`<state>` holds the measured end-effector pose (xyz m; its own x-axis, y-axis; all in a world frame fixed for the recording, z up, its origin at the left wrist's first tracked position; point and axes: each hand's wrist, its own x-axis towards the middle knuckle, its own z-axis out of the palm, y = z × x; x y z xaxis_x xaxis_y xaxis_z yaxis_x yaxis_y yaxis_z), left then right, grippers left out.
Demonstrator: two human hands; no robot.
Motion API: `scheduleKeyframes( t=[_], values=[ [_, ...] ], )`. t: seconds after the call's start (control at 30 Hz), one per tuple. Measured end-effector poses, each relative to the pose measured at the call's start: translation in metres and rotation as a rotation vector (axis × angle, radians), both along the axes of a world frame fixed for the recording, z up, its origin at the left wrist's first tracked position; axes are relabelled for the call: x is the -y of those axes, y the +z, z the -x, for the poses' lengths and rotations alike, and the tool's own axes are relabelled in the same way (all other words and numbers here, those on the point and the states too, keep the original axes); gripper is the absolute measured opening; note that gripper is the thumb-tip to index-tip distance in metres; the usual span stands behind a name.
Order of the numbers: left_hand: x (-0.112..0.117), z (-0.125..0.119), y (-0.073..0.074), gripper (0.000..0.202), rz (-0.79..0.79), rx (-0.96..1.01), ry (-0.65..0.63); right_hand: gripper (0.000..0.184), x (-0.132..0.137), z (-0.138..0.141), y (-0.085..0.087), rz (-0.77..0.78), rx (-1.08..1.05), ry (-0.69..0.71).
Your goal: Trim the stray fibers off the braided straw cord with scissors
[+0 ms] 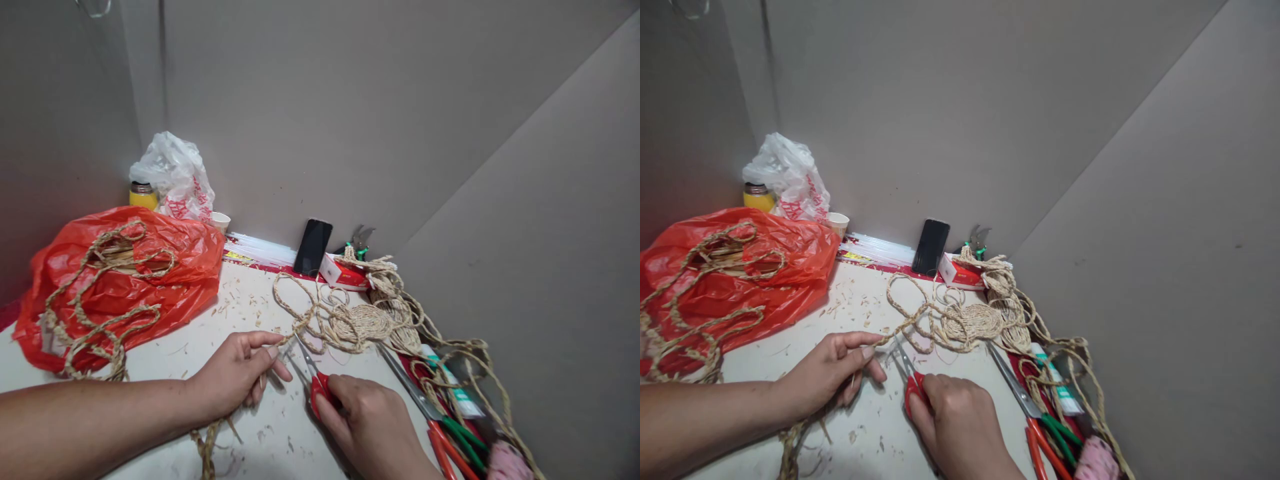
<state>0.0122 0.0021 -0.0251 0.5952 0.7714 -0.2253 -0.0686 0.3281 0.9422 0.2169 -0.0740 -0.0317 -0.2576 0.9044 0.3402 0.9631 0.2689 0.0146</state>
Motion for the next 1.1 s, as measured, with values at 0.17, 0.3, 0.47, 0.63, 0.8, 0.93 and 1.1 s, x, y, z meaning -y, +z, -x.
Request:
scheduleKeyframes(
  t=[0.17, 0.3, 0.47, 0.63, 0.8, 0.93, 1.1],
  values=[
    [-0.001, -0.001, -0.004, 0.054, -0.015, 0.005, -0.004, 0.027, 0.002, 0.007, 0.005, -0.021, -0.005, 0.001],
    [-0.002, 0.0, -0.006, 0.051, -0.021, 0.024, -0.026, 0.026, 0.003, 0.009, 0.005, -0.063, 0.027, -0.026],
    [-0.002, 0.001, -0.007, 0.053, -0.016, 0.019, -0.048, 0.025, 0.002, 0.008, 0.002, -0.055, 0.046, -0.06],
    [-0.003, 0.002, -0.004, 0.054, -0.009, 0.016, -0.042, 0.025, 0.0, 0.005, -0.003, -0.016, -0.006, -0.025],
    [-0.003, 0.002, -0.004, 0.056, -0.006, 0.022, -0.041, 0.028, 0.0, 0.004, -0.003, -0.017, -0.037, -0.035],
    [-0.003, 0.002, -0.004, 0.053, -0.005, 0.029, -0.034, 0.027, 0.002, 0.009, 0.0, -0.059, -0.047, -0.012],
    [-0.003, 0.003, -0.004, 0.052, -0.012, 0.027, -0.043, 0.024, 0.001, 0.012, 0.001, -0.088, 0.013, -0.061]
  ],
)
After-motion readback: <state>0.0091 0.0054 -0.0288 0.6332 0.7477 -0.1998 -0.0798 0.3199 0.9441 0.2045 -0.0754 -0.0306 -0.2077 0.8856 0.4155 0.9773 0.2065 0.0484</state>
